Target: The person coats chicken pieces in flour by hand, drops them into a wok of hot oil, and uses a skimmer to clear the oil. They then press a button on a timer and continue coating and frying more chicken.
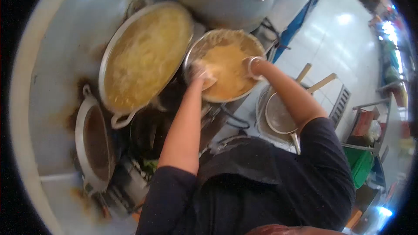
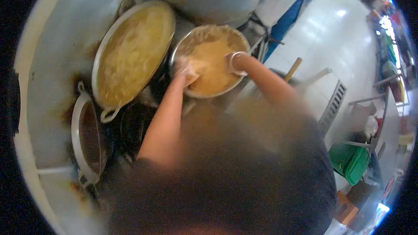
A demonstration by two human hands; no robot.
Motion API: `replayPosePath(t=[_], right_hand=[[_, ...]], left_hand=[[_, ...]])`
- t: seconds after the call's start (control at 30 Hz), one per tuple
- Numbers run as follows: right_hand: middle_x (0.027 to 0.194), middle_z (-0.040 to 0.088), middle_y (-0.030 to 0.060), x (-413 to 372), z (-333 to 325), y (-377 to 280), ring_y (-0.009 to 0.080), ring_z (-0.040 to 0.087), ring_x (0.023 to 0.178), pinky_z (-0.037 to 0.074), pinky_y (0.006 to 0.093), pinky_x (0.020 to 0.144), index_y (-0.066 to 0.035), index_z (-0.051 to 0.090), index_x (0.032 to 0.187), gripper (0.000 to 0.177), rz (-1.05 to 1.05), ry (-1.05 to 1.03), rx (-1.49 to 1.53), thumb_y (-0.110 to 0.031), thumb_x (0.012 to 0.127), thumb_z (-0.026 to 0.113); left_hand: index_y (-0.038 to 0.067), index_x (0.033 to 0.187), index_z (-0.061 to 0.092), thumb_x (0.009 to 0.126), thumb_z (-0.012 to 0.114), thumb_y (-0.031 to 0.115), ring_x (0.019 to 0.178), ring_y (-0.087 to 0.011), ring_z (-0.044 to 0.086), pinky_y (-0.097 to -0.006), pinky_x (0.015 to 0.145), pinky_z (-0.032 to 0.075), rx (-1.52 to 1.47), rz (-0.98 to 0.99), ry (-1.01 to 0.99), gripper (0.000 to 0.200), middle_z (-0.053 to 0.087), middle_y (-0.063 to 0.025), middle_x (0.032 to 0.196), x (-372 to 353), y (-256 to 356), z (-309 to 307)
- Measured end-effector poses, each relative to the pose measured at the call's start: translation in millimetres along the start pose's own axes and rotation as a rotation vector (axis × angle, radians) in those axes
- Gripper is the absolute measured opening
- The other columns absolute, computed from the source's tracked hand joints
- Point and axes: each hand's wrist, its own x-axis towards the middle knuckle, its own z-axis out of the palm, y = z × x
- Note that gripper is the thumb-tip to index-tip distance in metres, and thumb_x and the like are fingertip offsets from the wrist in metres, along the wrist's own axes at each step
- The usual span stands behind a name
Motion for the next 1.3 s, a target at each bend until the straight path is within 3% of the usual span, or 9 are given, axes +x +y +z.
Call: replayPosePath(t=[0.17, 0.33, 0.47, 0.6, 0.77, 0.87, 1.0, 1.13, 1.3], right_hand=[[0.096, 0.068, 0.0188, -17.9, -15.0, -20.6, 0.0319, 0.065, 0.089, 0.052, 0.0409, 0.077, 0.000, 0.070, 0.092, 0.037, 0.080, 0.152, 0.083, -0.032, 0.073, 0.069], [0.098, 0.068, 0.0193, -31.1, -49.9, -13.8, 0.0345, 0.065, 0.092, 0.051, 0.0400, 0.081, 0.001, 0.070, 0.089, 0.038, -0.136, 0.381, -0.138, -0.032, 0.069, 0.072], [0.086, 0.068, 0.0132, -72.9, -77.9, -34.1, 0.0211, 0.063, 0.075, 0.050, 0.0342, 0.068, -0.003, 0.066, 0.097, 0.033, -0.027, 0.648, 0.925, -0.032, 0.079, 0.069], [0.109, 0.067, 0.0106, -48.5, -70.9, -17.4, 0.0183, 0.063, 0.095, 0.048, 0.0315, 0.087, -0.004, 0.058, 0.122, 0.045, -0.036, 0.684, 1.004, -0.022, 0.082, 0.069], [0.109, 0.066, 0.0073, 3.5, -13.7, 27.1, 0.0250, 0.059, 0.104, 0.047, 0.0337, 0.092, -0.008, 0.057, 0.123, 0.037, -0.137, 0.570, 0.713, -0.029, 0.093, 0.054], [0.110, 0.066, 0.0097, -22.1, -45.7, -5.6, 0.0258, 0.059, 0.104, 0.047, 0.0355, 0.091, -0.005, 0.059, 0.121, 0.045, 0.171, 0.257, 0.662, -0.035, 0.087, 0.060], [0.111, 0.066, 0.0133, -24.4, -60.6, -21.3, 0.0264, 0.062, 0.099, 0.048, 0.0385, 0.088, -0.005, 0.064, 0.114, 0.053, 0.277, 0.024, 0.557, -0.042, 0.077, 0.070], [0.106, 0.068, 0.0147, 4.5, -11.1, -10.0, 0.0294, 0.065, 0.094, 0.051, 0.0384, 0.082, -0.007, 0.070, 0.104, 0.032, 0.142, 0.124, 0.022, -0.024, 0.078, 0.065], [0.109, 0.067, 0.0153, 56.9, 35.3, 13.4, 0.0298, 0.065, 0.097, 0.052, 0.0379, 0.081, -0.009, 0.072, 0.101, 0.029, 0.207, 0.269, 0.002, -0.017, 0.074, 0.067]], left_hand=[[0.007, 0.098, 0.068, 0.074, 0.068, 0.047, 0.096, -0.0296, 0.065, -0.0442, 0.081, 0.052, 0.021, -0.071, 0.136, 0.047, 0.068, -0.0126, 0.102, 48.0, -5.3, 84.4], [0.006, 0.105, 0.067, 0.090, 0.053, 0.035, 0.101, -0.0301, 0.064, -0.0440, 0.087, 0.050, -0.061, -0.205, 0.211, 0.036, 0.066, -0.0141, 0.110, 6.4, 28.3, 31.7], [0.004, 0.109, 0.065, 0.093, 0.049, 0.036, 0.106, -0.0322, 0.062, -0.0429, 0.093, 0.047, -0.147, -0.232, 0.089, 0.040, 0.064, -0.0173, 0.115, 4.1, 21.4, 32.2], [0.003, 0.108, 0.065, 0.092, 0.048, 0.035, 0.106, -0.0338, 0.061, -0.0420, 0.091, 0.047, 0.152, -0.124, 0.264, 0.039, 0.064, -0.0192, 0.112, -29.8, 26.0, 23.8], [0.006, 0.117, 0.060, 0.092, 0.046, 0.024, 0.108, -0.0285, 0.061, -0.0399, 0.086, 0.050, -0.401, -0.257, -0.085, 0.034, 0.061, -0.0169, 0.119, -31.3, 37.1, -56.7], [0.007, 0.112, 0.063, 0.091, 0.048, 0.026, 0.101, -0.0264, 0.063, -0.0386, 0.082, 0.051, -0.454, -0.078, 0.478, 0.032, 0.064, -0.0163, 0.113, 51.4, -18.2, 126.7], [0.009, 0.104, 0.067, 0.083, 0.060, 0.020, 0.083, -0.0269, 0.066, -0.0418, 0.071, 0.054, -0.308, -0.304, -0.203, 0.025, 0.067, -0.0160, 0.098, 42.7, 22.6, 45.5], [0.007, 0.116, 0.062, 0.094, 0.039, 0.030, 0.106, -0.0379, 0.060, -0.0448, 0.091, 0.048, -0.291, -0.041, -0.090, 0.039, 0.061, -0.0193, 0.120, 13.6, 46.7, -18.8], [0.006, 0.116, 0.062, 0.093, 0.043, 0.038, 0.107, -0.0345, 0.061, -0.0452, 0.092, 0.047, -0.395, 0.076, -0.117, 0.044, 0.061, -0.0180, 0.120, 60.9, 64.9, 42.0]])
